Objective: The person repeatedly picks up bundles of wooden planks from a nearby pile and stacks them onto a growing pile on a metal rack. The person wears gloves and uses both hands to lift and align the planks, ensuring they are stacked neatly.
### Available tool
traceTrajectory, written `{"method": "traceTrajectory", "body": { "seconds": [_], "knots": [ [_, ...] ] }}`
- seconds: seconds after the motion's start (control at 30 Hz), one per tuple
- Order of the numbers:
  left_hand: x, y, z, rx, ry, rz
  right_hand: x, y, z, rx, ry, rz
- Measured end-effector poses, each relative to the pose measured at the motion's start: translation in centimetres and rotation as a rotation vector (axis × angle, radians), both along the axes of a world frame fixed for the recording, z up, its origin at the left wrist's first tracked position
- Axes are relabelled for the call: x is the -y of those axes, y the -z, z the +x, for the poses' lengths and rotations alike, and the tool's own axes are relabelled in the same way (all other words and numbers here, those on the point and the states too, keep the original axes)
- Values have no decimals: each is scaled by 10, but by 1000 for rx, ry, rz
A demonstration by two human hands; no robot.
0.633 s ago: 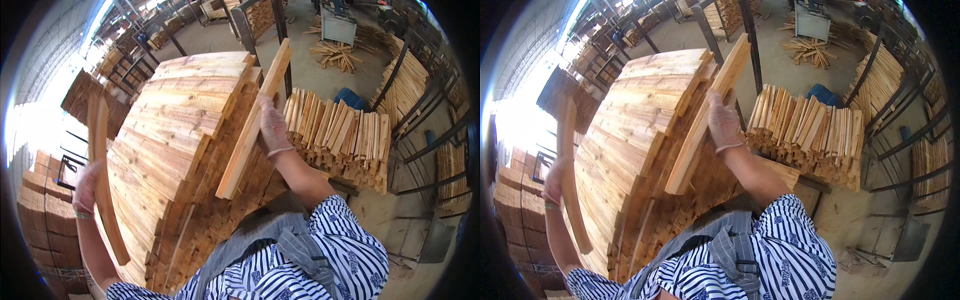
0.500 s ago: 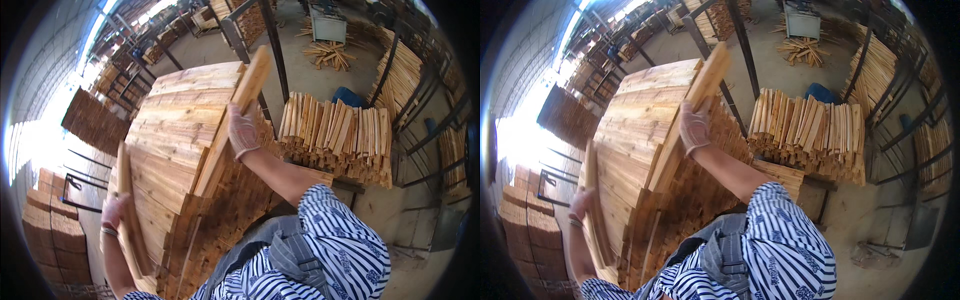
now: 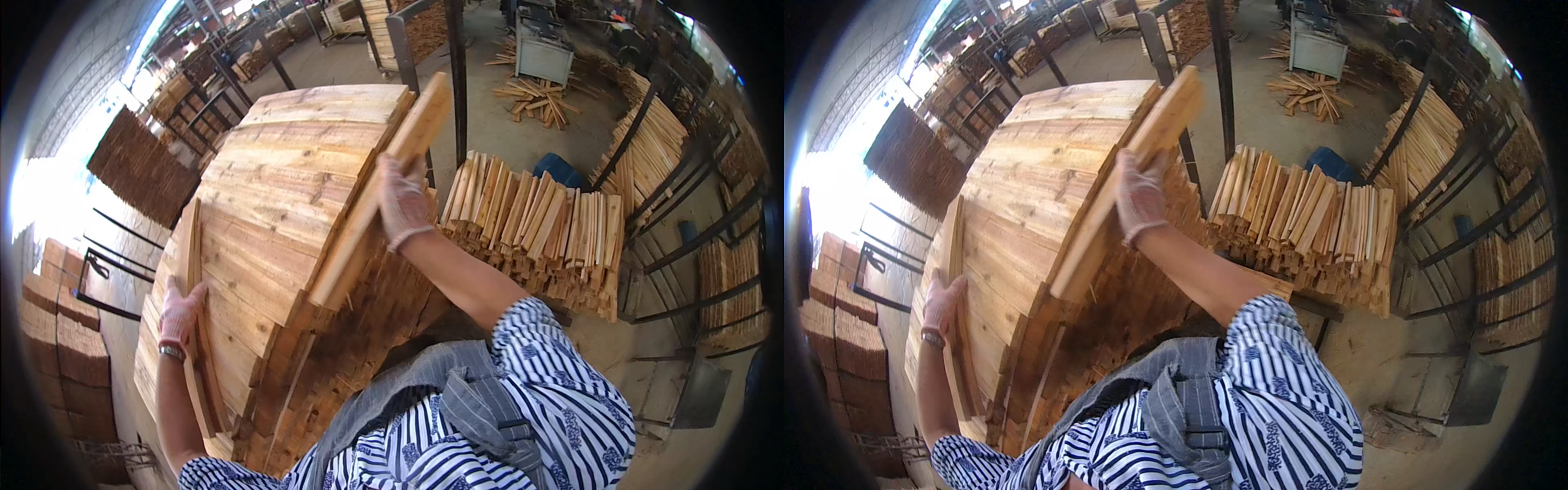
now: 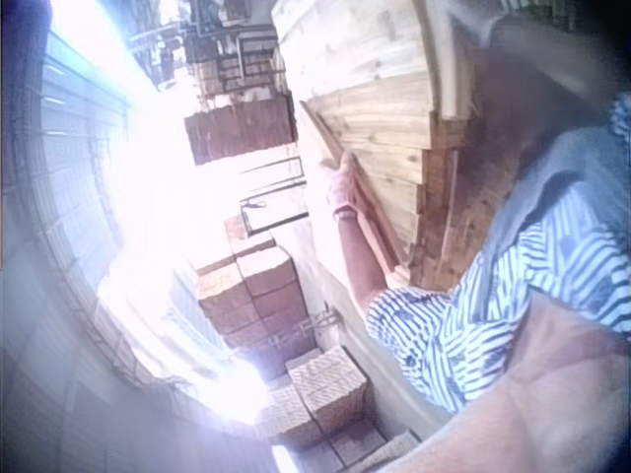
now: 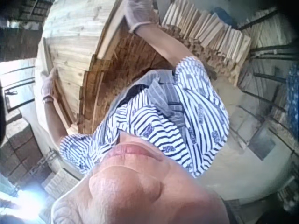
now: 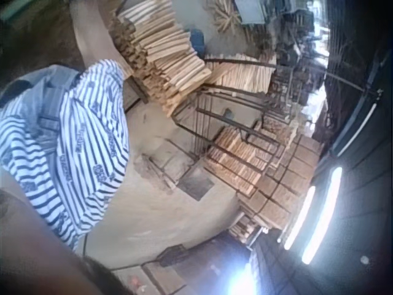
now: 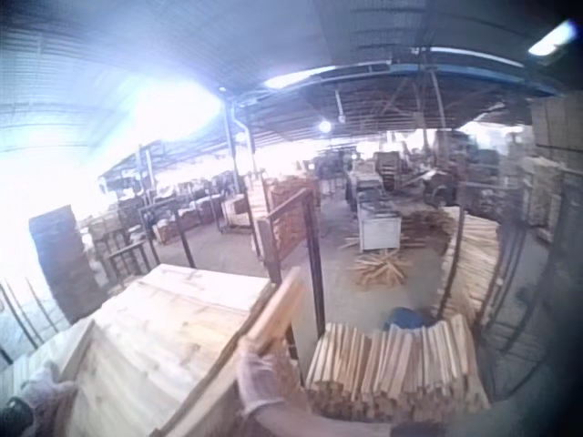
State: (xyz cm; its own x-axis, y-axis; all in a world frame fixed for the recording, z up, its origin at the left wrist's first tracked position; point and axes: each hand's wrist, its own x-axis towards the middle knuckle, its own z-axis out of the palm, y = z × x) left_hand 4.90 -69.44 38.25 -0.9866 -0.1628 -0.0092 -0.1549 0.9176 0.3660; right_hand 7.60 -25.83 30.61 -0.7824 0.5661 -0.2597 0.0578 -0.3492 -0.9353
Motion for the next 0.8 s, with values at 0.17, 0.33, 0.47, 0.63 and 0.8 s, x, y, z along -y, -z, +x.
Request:
{"method": "traceTrajectory", "body": {
  "seconds": [0.17, 0.33, 0.47, 0.63, 0.8],
  "knots": [
    [16, 12, -12, -24, 65, 7, 19, -2, -4, -52, 104, 226],
    [13, 2, -10, 10, 32, -121, 11, 13, 5, -57, -20, -137],
    [-6, -7, -8, 61, -44, -221, 58, -25, 12, 153, 61, -44],
    [9, 0, -5, 66, -50, -166, 60, -28, 15, 296, -13, -13],
    [3, 2, -10, 86, -74, -238, 64, -29, 24, 226, 43, -220]
  ]
}}
